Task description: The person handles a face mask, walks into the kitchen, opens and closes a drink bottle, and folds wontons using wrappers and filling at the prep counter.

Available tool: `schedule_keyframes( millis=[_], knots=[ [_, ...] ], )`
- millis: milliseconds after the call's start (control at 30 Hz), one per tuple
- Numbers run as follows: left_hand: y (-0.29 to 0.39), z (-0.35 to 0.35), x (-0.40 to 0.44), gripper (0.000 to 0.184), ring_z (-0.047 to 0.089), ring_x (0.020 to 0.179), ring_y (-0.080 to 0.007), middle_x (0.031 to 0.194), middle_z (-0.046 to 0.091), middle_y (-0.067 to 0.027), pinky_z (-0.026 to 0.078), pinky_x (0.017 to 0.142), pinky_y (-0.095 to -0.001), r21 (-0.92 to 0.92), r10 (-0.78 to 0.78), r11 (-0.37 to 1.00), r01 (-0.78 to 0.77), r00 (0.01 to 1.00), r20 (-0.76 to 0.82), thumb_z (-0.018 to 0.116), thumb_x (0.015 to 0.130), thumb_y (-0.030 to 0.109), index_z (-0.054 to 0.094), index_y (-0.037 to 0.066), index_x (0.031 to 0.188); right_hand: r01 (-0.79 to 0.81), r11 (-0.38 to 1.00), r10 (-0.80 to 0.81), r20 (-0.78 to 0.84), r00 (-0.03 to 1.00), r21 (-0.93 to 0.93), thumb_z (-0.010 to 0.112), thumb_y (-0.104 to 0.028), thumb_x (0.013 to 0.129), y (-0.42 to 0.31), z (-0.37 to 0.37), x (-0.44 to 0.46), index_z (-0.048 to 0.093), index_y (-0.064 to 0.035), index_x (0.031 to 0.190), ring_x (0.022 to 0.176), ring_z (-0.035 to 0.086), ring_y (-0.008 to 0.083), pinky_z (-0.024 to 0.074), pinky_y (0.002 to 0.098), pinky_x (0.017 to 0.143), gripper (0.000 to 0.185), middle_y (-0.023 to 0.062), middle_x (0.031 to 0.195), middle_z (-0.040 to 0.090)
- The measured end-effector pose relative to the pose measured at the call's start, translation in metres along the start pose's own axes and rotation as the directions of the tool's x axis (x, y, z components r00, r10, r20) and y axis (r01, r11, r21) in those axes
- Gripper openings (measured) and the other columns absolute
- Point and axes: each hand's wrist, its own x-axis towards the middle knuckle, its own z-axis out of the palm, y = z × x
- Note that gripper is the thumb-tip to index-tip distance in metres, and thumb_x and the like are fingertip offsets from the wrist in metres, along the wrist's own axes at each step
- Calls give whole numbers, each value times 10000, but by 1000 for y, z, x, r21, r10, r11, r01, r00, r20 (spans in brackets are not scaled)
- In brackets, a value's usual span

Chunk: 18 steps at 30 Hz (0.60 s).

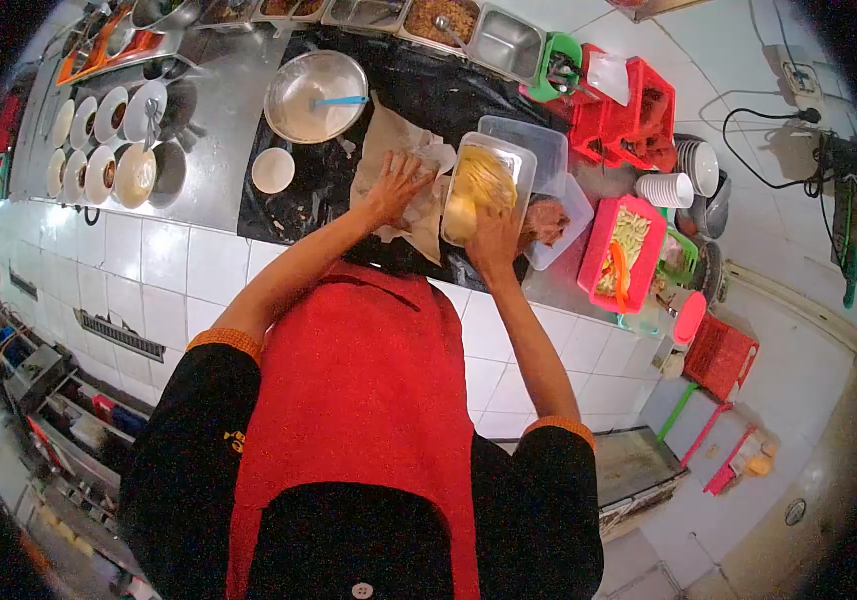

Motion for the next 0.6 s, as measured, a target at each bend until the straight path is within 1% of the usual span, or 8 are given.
schedule_keyframes(
  millis=[67,133,267,400,467,500,567,600],
  knots=[
    [1,1,2,1408,265,1503,-461,1626,331,-155,169,1203,-696,3,-1,1000,1,1000,26,927,479,664,244,253,1640,157,979,-179,-181,967,-132,936,-286,572,0,-3,-4,686,-27,1175,1064,661,415,530,496,948,702,193,1121,710],
    [0,7,-5,1344,244,1508,-475,1630,324,-158,157,1203,-702,-20,-5,1000,4,999,-38,887,508,699,294,247,1626,-138,986,134,52,990,96,935,-258,579,7,-11,-2,718,1,1119,977,706,400,562,488,883,637,188,1054,740],
    [2,35,-21,1216,241,1513,-470,1622,331,-179,154,1209,-694,45,37,998,-34,997,-67,823,600,711,362,189,1596,-190,887,75,275,959,420,947,-297,603,69,-13,21,768,1,1030,874,760,278,590,392,828,551,161,979,783],
    [8,53,-30,1035,245,1521,-450,1596,366,-196,169,1227,-650,-86,14,996,-34,975,-220,775,700,628,438,103,1526,-270,897,159,313,936,350,942,-244,642,42,-93,30,763,-7,1052,889,758,232,586,369,843,506,115,976,787],
    [9,52,-34,987,249,1522,-446,1588,376,-200,173,1232,-637,-168,7,985,-42,978,-208,779,717,575,451,84,1507,-329,559,87,341,936,761,942,-195,680,26,-109,31,752,15,1086,884,749,211,586,349,820,496,99,981,784],
    [10,50,-35,942,269,1518,-430,1575,399,-188,179,1237,-624,-208,5,977,-47,980,-201,777,731,535,460,87,1498,-330,554,91,338,937,764,942,-195,680,16,-105,33,752,15,1086,884,749,211,586,349,820,496,99,981,784],
    [10,53,-34,898,288,1514,-413,1562,422,-176,185,1242,-610,-245,11,968,-60,981,-195,776,746,494,470,91,1488,-281,205,16,284,959,938,880,-111,775,-16,-92,44,711,15,1199,1003,734,188,595,356,877,474,81,1156,756],
    [11,64,-31,870,309,1508,-391,1548,444,-161,194,1246,-597,-245,55,958,-150,933,-357,768,766,460,463,90,1493,-279,202,22,281,960,939,880,-111,775,-29,-83,50,711,15,1199,1003,734,188,595,356,877,474,81,1156,756]
  ],
)
